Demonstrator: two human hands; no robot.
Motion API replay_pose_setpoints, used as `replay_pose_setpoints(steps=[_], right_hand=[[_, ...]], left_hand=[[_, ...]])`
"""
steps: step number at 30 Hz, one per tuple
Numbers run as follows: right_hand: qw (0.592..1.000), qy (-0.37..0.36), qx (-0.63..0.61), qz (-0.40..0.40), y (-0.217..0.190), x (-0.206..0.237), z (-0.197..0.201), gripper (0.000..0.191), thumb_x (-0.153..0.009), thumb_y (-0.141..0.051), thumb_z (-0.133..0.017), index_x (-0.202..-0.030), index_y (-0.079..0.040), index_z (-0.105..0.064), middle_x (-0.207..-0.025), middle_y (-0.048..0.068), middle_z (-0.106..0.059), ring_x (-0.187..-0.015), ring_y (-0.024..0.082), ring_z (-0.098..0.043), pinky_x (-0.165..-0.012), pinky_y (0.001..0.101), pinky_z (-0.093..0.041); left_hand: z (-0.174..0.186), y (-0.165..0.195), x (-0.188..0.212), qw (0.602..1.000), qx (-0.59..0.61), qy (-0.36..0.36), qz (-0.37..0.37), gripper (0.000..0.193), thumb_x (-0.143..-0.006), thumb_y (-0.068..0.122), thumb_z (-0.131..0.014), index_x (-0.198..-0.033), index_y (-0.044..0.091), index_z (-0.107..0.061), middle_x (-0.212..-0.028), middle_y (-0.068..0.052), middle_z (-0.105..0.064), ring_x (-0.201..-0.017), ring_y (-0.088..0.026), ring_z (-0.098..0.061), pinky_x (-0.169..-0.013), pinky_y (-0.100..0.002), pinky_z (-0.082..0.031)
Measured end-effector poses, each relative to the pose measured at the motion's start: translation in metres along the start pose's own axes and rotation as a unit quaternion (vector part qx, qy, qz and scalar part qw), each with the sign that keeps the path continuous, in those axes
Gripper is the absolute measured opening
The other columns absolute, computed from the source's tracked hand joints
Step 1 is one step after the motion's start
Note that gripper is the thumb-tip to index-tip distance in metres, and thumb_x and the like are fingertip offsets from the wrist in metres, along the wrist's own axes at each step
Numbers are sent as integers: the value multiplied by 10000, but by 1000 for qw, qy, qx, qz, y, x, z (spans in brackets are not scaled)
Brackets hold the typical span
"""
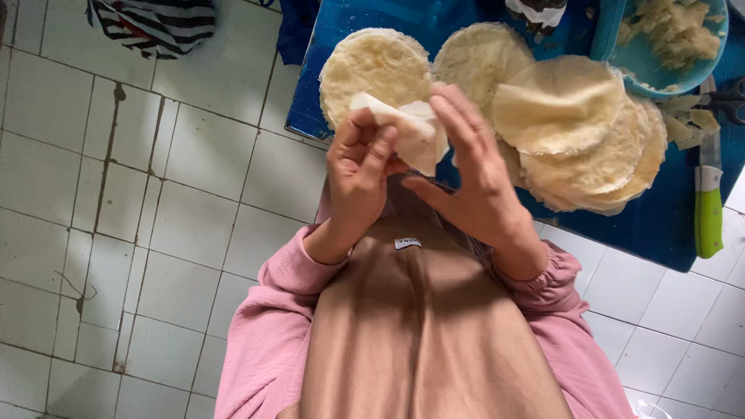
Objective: The person works at a small blue table, tearing and trimming pieces of thin dough on a cutting board, then peels apart and stretches round dough discs by hand and stacks them on the table. A bowl of brown powder and a container of dough pieces sit nearby, and the person occasionally reaches into the bowls between discs.
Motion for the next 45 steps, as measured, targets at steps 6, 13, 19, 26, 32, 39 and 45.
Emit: replay_pose_setpoints(steps=[6, 13, 19, 26, 32, 39, 45], right_hand=[[870, 47, -425, -245, 62, 7, -39, 279, -1124, 0, -643, -1386, 85, -595, -1144, 89, -676, -1027, 126, -638, -885, 245, -516], [805, 16, -519, -288, 99, -20, -57, 240, -1087, -95, -564, -1285, 38, -593, -1076, 24, -643, -942, 85, -600, -810, 252, -484], [975, 46, 24, -218, 97, -46, -31, 140, -1082, -127, -656, -1065, 13, -650, -681, 114, -580, -599, 167, -563, -540, 355, -429], [981, 81, 128, -125, 96, -65, -38, 155, -1047, -140, -706, -1067, -8, -626, -838, 155, -718, -752, 298, -728, -627, 376, -540], [957, 82, 258, -104, 84, -55, -33, 304, -1029, -212, -754, -1207, -13, -609, -1054, 168, -703, -831, 345, -700, -675, 418, -539], [907, -17, 384, -172, 71, 15, 35, 284, -892, -214, -794, -1052, -33, -645, -1072, 155, -629, -1016, 333, -597, -863, 450, -470], [917, -24, 347, -194, 88, 35, 47, 91, -986, -80, -727, -984, -25, -655, -1063, 157, -622, -1062, 360, -581, -934, 459, -469]], left_hand=[[-4, 53, 9, 921, -347, -38, -173, 345, -1125, 124, -621, -1448, 23, -551, -1344, -68, -655, -1210, -123, -640, -1044, -249, -547], [41, -4, -23, 985, -134, -63, 88, 345, -998, 94, -762, -1280, -25, -603, -1147, -71, -679, -1015, -81, -654, -900, -249, -555], [69, 28, -47, 929, -357, 83, -43, 162, -973, 88, -755, -1058, 21, -633, -949, -16, -664, -675, -49, -624, -492, -230, -515], [62, 51, -70, 852, -505, 68, -123, 113, -981, 103, -748, -1036, 23, -690, -926, -55, -690, -705, -144, -653, -599, -289, -538], [33, 67, -63, 732, -636, 62, -235, 308, -970, 129, -756, -1237, 54, -622, -1104, -130, -595, -937, -286, -685, -760, -356, -554], [18, 83, -35, 787, -571, 52, -226, 253, -1053, 102, -713, -1293, 73, -636, -1133, -101, -588, -803, -179, -615, -685, -276, -533], [-16, -14, -33, 932, -344, -104, 39, 198, -1026, 159, -656, -1154, 26, -726, -970, -35, -741, -783, -75, -716, -654, -223, -590]])
Point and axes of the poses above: each hand's wrist, its own x-axis away from the middle knuckle, its own z-axis out of the back of the hand, y = z × x, the point moved 10 cm from there along -x, towards the middle knuckle
